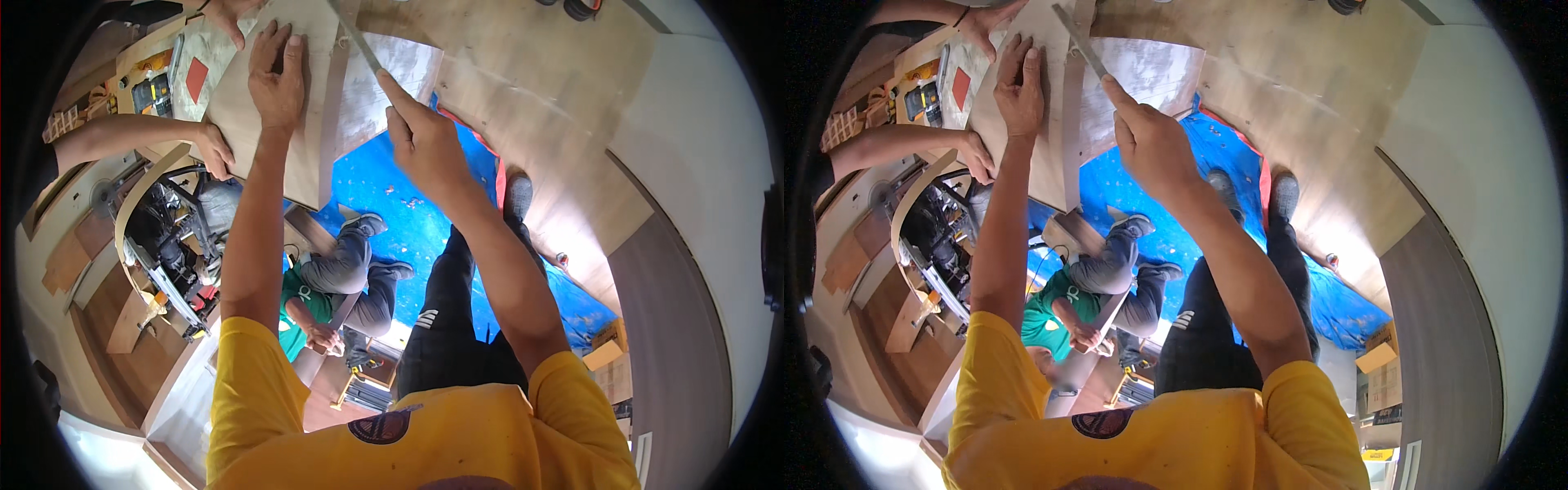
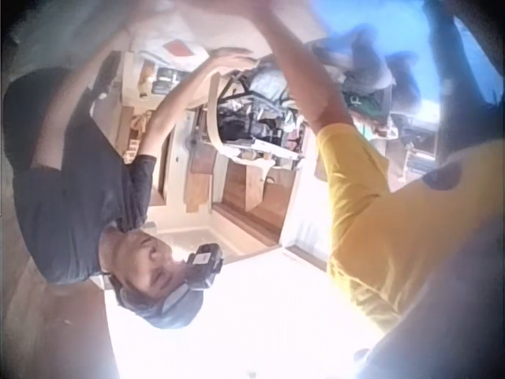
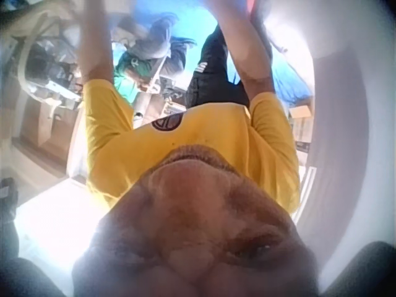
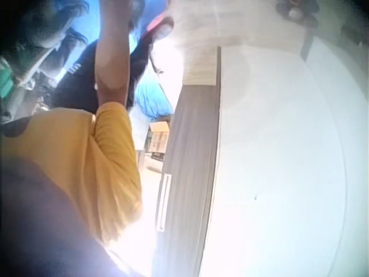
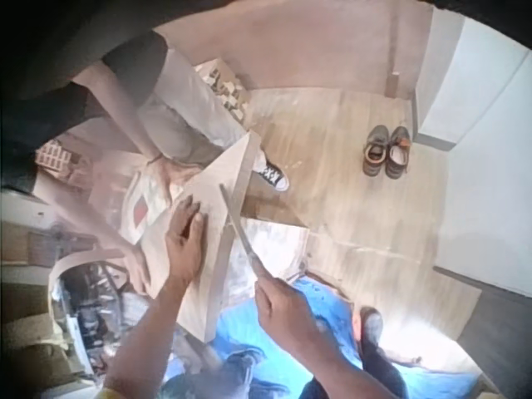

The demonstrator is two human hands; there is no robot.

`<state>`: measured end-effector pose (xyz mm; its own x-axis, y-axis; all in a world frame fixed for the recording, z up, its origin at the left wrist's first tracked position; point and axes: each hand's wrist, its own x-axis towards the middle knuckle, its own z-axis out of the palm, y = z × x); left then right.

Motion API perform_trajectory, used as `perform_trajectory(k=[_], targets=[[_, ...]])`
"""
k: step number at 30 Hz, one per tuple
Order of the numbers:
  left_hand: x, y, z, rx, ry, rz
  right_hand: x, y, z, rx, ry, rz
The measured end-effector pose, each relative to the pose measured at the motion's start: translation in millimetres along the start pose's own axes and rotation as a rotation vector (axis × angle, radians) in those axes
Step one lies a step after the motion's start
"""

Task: The person uses a hand file to shave down and smooth the edges of a plywood board while others assist in holding it in place.

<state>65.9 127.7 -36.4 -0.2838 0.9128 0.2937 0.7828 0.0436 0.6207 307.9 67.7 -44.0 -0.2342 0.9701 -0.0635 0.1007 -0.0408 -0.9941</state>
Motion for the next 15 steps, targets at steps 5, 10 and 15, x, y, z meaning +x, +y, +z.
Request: perform_trajectory(k=[5,10,15], targets=[[-20,58,8,-0.178,-0.254,-0.057,11,-47,-44,0.036,0.031,0.05],[-23,64,32,0.184,0.034,0.281,-8,-16,-68,-0.276,0.089,-0.16],[-26,75,-9,-0.193,0.158,-0.394,-68,47,-121,-0.389,0.081,0.498]])
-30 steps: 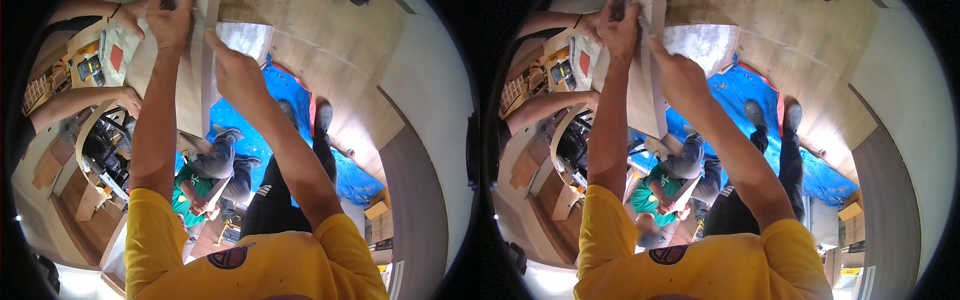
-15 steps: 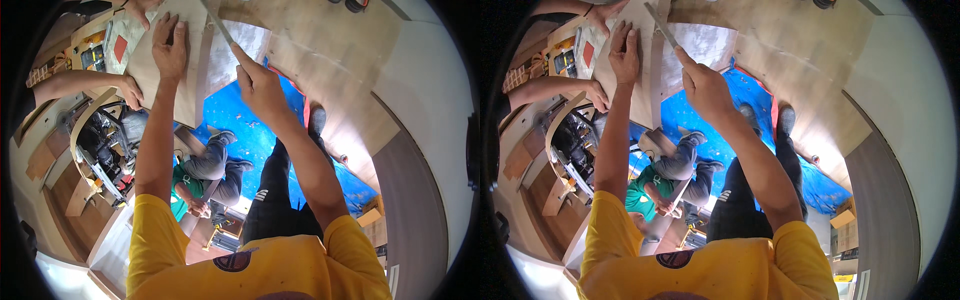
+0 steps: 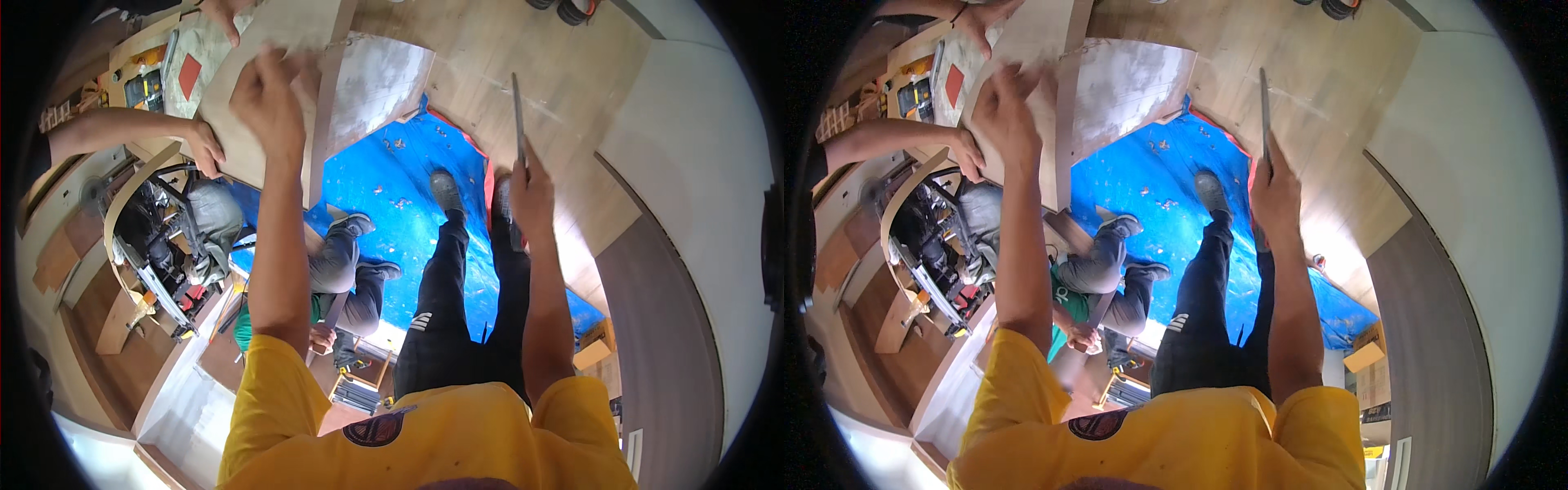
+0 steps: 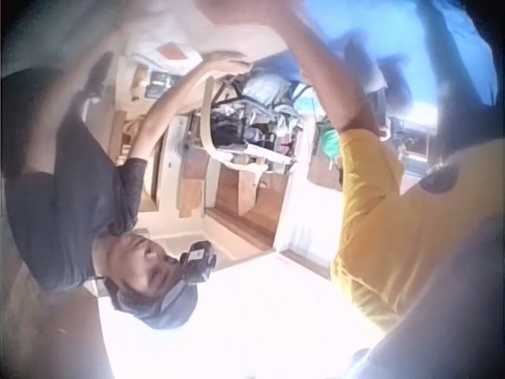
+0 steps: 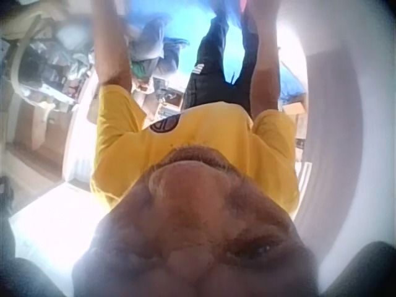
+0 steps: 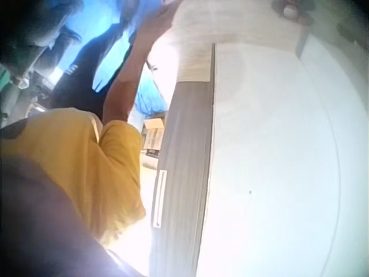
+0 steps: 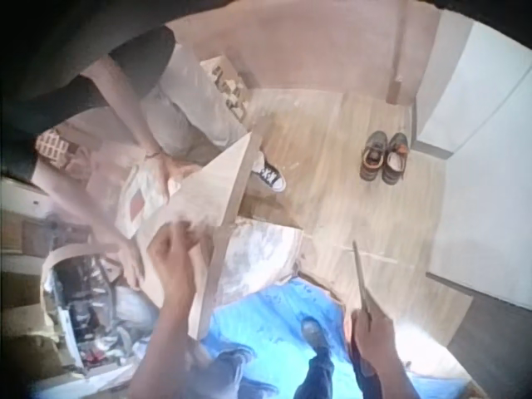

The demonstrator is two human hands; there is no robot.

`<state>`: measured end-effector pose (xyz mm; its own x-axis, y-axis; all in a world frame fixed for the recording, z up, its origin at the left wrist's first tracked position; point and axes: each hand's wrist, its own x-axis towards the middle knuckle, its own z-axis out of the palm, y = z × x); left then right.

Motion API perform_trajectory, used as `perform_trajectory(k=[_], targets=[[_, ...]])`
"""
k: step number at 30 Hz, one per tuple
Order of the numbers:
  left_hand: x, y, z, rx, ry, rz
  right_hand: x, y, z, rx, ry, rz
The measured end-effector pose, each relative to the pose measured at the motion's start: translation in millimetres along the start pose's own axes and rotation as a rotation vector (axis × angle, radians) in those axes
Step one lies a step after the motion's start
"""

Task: The person uses a hand file to shave down and smooth the edges of a plywood board while others assist in holding it in place.

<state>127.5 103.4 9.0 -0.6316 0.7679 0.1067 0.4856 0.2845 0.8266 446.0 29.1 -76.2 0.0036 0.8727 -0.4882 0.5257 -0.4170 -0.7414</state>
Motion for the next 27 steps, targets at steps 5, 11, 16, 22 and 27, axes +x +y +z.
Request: perform_trajectory(k=[5,11,16,22,27], targets=[[-72,-20,2,0.284,-0.169,0.273,-42,-18,7,0.098,0.079,-0.331],[-22,6,39,0.694,0.001,0.376,-26,-48,24,0.278,-0.133,-0.192],[-5,-6,25,0.763,-0.108,0.586,-21,-46,30,0.247,-0.097,-0.212],[32,-20,-11,-0.044,0.17,-0.081,-1,-68,51,0.325,-0.154,-0.368],[52,-50,-15,0.381,0.025,0.247,16,-108,75,0.278,-0.219,-0.523]])
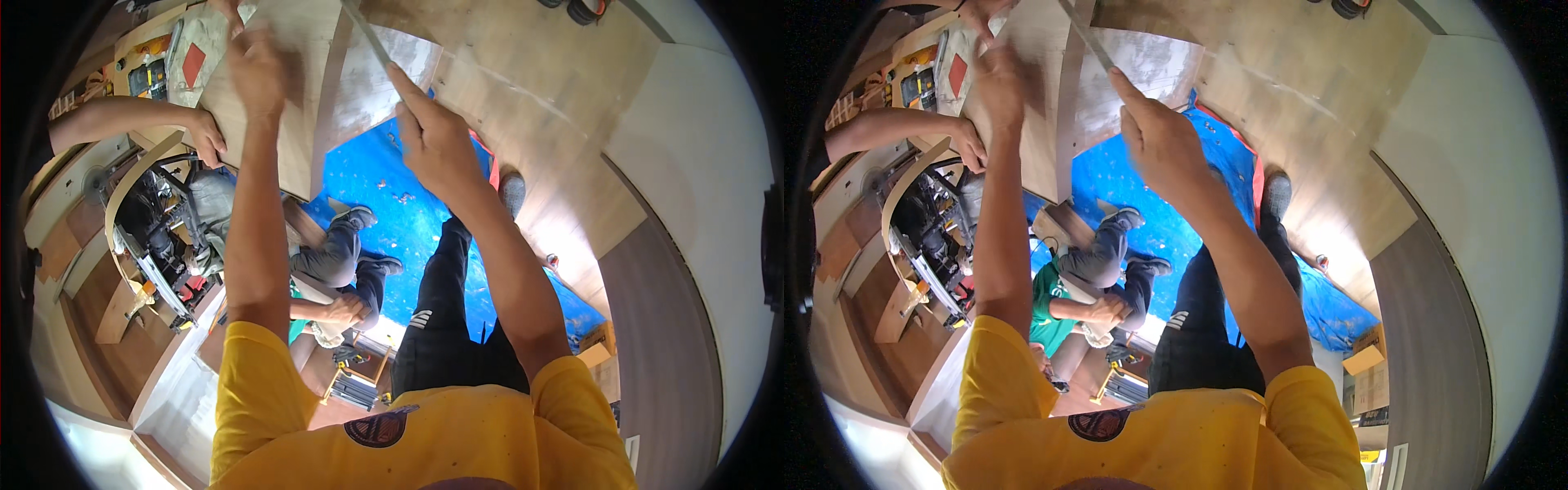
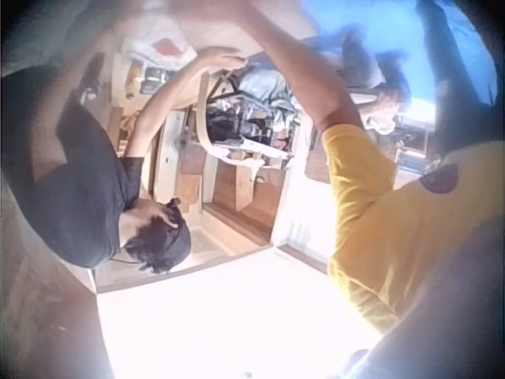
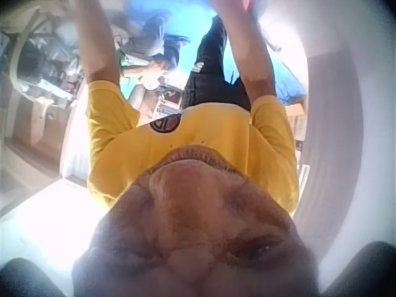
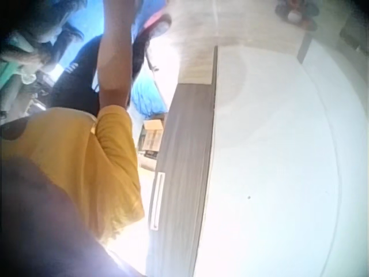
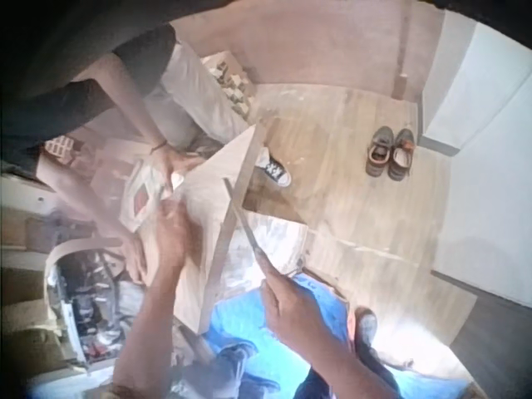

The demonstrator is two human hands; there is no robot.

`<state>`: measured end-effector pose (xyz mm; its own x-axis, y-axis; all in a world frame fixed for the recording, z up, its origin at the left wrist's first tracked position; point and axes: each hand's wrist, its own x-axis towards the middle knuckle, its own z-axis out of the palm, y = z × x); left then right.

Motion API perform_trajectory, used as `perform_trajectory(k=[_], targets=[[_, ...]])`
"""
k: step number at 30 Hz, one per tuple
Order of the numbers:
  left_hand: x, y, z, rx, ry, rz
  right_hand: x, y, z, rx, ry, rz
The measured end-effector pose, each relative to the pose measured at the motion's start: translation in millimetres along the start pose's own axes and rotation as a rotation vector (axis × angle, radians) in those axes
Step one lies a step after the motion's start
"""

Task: The person uses a hand file to shave down and smooth the edges of a plywood board while others assist in holding it in place.

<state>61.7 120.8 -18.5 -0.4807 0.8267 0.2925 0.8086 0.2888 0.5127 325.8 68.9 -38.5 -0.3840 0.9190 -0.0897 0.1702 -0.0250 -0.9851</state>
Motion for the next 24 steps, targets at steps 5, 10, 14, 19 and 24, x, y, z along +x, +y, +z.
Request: perform_trajectory(k=[5,10,14,19,24], targets=[[-7,15,27,-0.03,-0.022,0.176,0,2,16,-0.054,-0.066,-0.024],[-1,34,29,0.021,-0.109,0.091,-6,-8,17,-0.133,-0.087,0.062],[-2,29,27,0.098,-0.059,0.135,-5,-5,20,-0.133,-0.047,0.029],[-2,32,32,0.045,0.013,0.085,-5,-8,18,-0.165,-0.069,0.036],[-1,30,36,-0.099,0.02,-0.036,7,-15,37,-0.165,-0.099,0.044]])
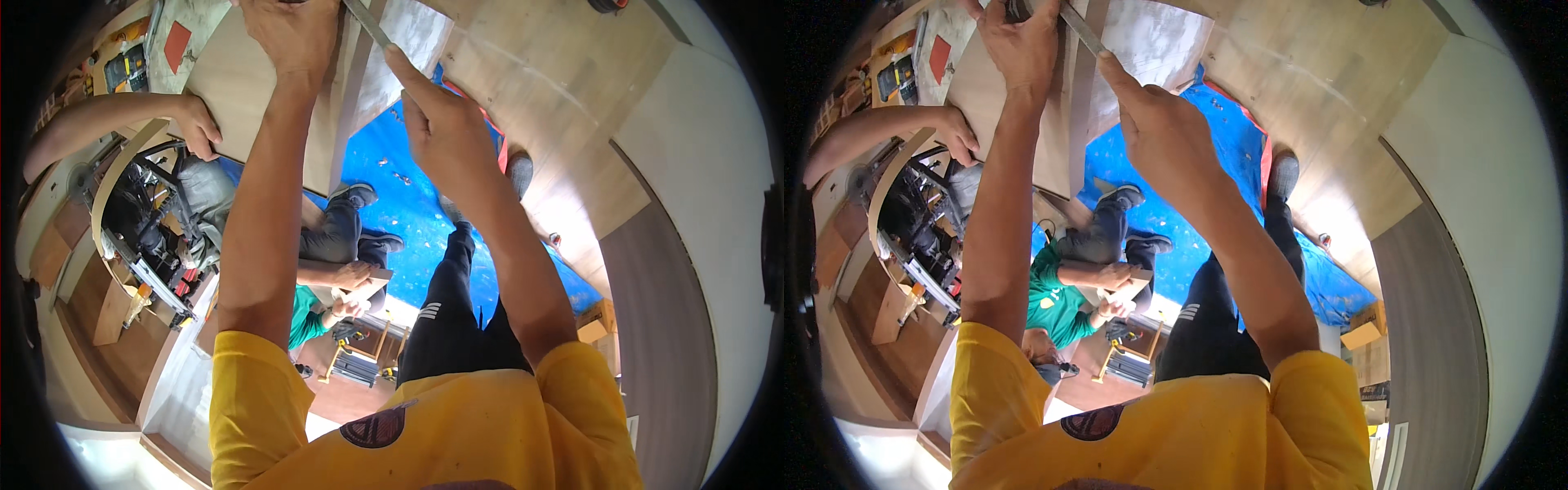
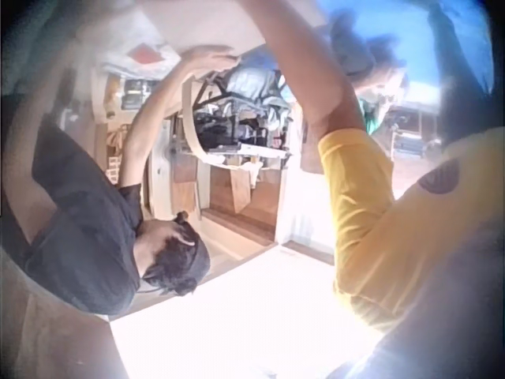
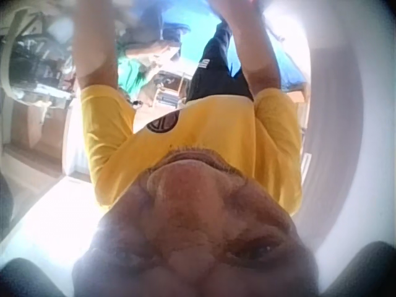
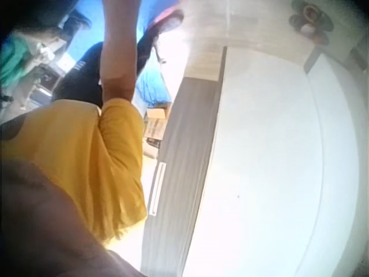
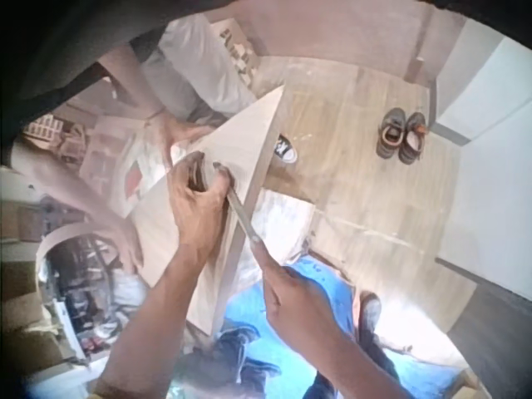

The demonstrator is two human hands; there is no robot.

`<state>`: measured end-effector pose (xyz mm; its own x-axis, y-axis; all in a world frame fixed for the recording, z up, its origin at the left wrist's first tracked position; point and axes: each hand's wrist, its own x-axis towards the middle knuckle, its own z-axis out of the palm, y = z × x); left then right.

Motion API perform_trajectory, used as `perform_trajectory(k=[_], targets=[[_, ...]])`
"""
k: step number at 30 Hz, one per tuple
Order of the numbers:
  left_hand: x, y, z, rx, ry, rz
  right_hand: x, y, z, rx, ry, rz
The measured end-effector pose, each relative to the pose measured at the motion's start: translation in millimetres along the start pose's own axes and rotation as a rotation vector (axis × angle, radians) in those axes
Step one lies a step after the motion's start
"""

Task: The person uses a hand file to shave down and smooth the edges of a plywood board while others assist in holding it in place.

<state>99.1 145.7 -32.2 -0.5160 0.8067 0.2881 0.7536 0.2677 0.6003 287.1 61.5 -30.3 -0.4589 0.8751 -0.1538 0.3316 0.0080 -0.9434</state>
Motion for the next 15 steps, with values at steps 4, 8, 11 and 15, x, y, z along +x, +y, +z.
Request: perform_trajectory(k=[4,8,11,15], targets=[[4,11,-2,-0.098,-0.057,-0.151,9,3,6,0.02,0.039,-0.033],[8,-3,-10,0.072,-0.072,0.092,-6,6,-1,-0.027,0.021,0.012],[-1,-10,-20,0.258,-0.13,0.305,-28,8,3,0.033,0.09,-0.056],[-5,0,-16,0.028,-0.138,0.225,-30,12,16,0.062,0.1,-0.045]])
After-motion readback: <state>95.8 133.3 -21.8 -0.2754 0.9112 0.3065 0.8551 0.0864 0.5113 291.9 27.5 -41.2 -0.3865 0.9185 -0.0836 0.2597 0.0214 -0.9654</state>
